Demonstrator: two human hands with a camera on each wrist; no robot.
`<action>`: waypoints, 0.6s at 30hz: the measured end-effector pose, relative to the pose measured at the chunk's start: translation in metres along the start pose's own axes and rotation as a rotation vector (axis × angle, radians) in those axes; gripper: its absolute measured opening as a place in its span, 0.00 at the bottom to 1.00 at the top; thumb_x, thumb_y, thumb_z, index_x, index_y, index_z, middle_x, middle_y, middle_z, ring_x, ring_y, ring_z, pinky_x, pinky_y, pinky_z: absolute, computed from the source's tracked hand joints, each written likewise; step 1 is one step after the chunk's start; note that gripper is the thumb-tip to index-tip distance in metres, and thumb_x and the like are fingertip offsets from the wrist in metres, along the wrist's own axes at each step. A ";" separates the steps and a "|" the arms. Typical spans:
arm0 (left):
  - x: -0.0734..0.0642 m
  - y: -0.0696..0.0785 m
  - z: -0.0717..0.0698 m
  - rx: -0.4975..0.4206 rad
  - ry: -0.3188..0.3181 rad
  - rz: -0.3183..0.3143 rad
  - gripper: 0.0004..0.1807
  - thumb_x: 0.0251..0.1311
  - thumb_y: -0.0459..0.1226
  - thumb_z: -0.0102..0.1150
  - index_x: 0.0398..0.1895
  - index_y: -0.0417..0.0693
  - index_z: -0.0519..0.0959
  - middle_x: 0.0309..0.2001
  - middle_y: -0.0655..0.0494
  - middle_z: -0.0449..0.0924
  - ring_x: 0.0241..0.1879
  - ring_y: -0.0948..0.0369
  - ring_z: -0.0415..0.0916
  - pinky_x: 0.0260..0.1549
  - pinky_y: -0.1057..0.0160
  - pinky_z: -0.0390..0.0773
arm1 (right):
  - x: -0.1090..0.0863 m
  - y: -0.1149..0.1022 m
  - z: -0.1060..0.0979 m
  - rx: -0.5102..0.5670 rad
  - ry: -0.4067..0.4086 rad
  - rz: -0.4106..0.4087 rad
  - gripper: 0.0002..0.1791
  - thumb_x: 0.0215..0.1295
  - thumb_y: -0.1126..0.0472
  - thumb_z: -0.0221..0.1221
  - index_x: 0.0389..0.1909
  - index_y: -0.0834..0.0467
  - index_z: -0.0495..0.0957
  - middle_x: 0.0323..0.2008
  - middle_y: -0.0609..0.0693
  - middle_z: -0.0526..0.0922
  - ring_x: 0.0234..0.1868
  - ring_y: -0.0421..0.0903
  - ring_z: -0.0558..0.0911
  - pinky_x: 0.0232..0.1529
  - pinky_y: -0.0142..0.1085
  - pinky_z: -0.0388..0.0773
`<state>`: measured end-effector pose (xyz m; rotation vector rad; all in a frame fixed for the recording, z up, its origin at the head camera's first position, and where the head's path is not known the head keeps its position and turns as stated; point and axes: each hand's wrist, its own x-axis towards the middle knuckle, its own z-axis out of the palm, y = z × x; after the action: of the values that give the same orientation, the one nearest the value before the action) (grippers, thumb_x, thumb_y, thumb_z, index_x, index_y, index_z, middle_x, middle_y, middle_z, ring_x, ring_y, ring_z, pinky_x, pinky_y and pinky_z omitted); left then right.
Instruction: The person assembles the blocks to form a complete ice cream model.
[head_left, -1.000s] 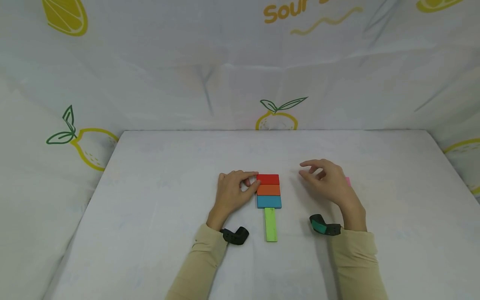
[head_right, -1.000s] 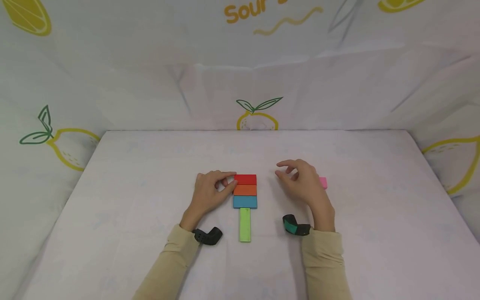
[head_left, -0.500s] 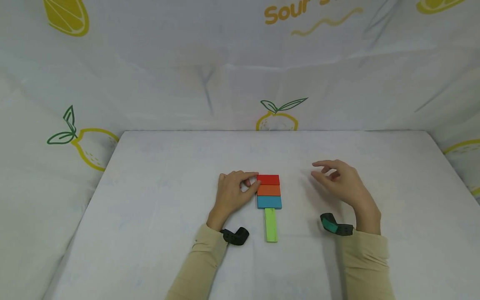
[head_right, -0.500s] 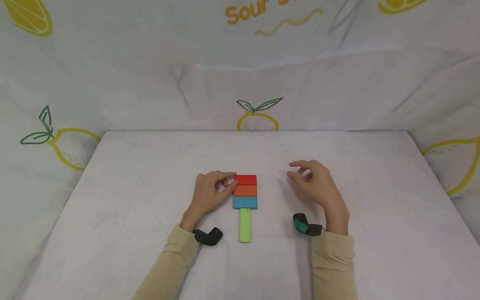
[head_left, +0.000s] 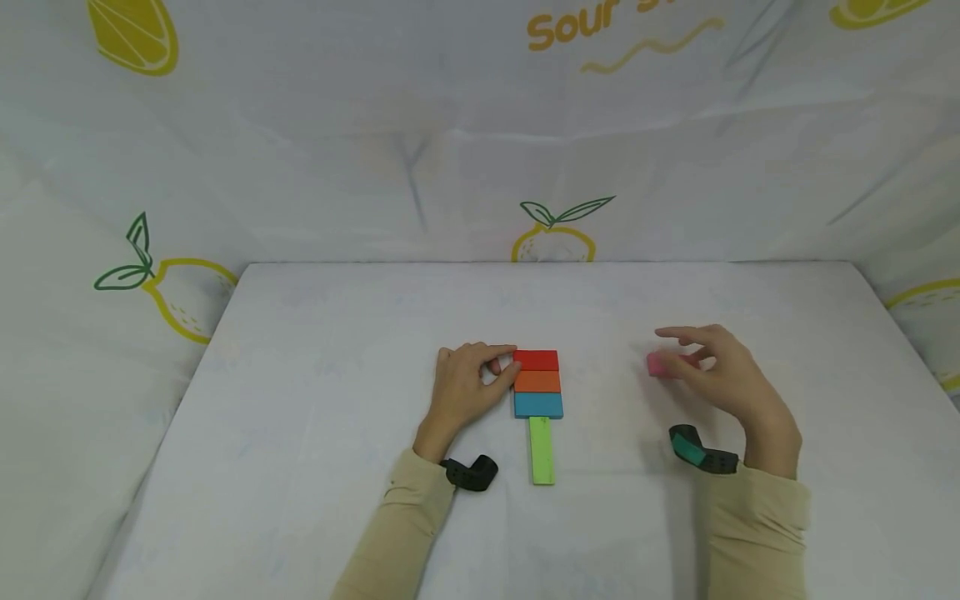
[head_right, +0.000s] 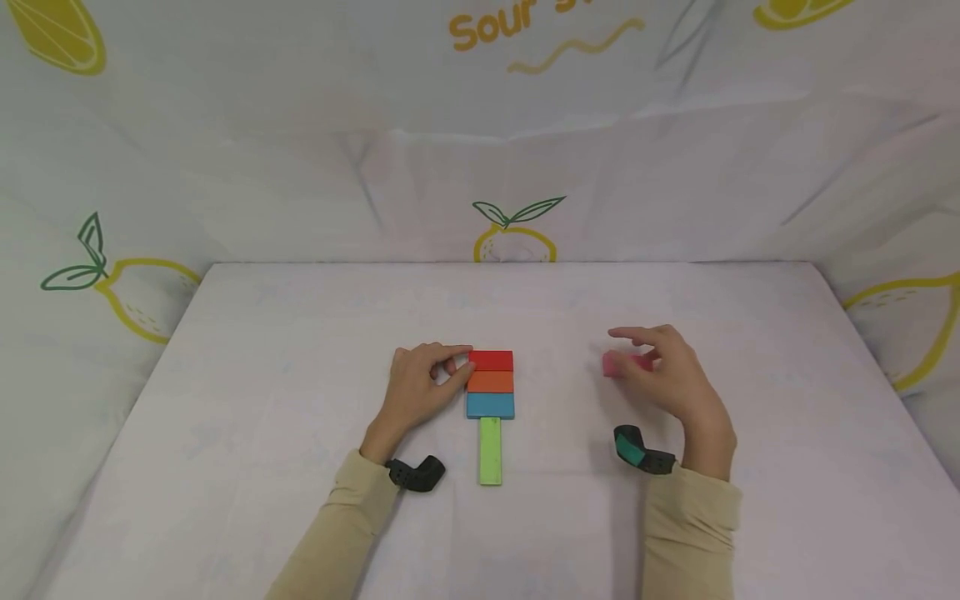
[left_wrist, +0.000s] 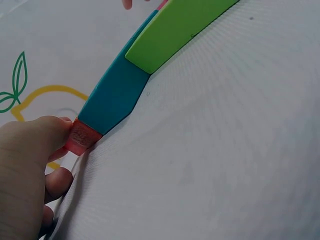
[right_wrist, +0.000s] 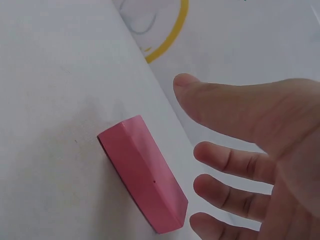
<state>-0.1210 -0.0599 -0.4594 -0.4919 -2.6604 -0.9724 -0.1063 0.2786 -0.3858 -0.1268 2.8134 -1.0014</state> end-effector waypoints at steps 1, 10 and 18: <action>0.000 0.000 0.000 -0.001 0.000 0.000 0.14 0.63 0.48 0.65 0.48 0.56 0.89 0.24 0.62 0.79 0.24 0.65 0.69 0.36 0.63 0.52 | -0.001 0.001 -0.001 0.004 -0.006 0.008 0.28 0.73 0.50 0.60 0.68 0.58 0.74 0.61 0.67 0.70 0.55 0.65 0.75 0.47 0.49 0.72; 0.000 -0.001 0.001 0.001 -0.003 0.004 0.14 0.64 0.48 0.65 0.49 0.56 0.89 0.24 0.62 0.79 0.25 0.64 0.69 0.36 0.64 0.52 | -0.006 0.014 -0.006 0.011 -0.066 0.045 0.29 0.74 0.50 0.58 0.70 0.62 0.71 0.64 0.72 0.63 0.59 0.70 0.70 0.52 0.63 0.72; 0.000 -0.001 0.001 -0.003 0.013 0.015 0.14 0.63 0.48 0.66 0.48 0.56 0.89 0.24 0.62 0.79 0.25 0.64 0.72 0.36 0.64 0.52 | -0.007 0.022 -0.007 0.012 -0.093 0.058 0.29 0.74 0.52 0.59 0.70 0.63 0.71 0.65 0.73 0.62 0.60 0.72 0.70 0.53 0.63 0.72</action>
<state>-0.1212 -0.0606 -0.4607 -0.5035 -2.6404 -0.9716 -0.1012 0.3007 -0.3931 -0.0881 2.7102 -0.9740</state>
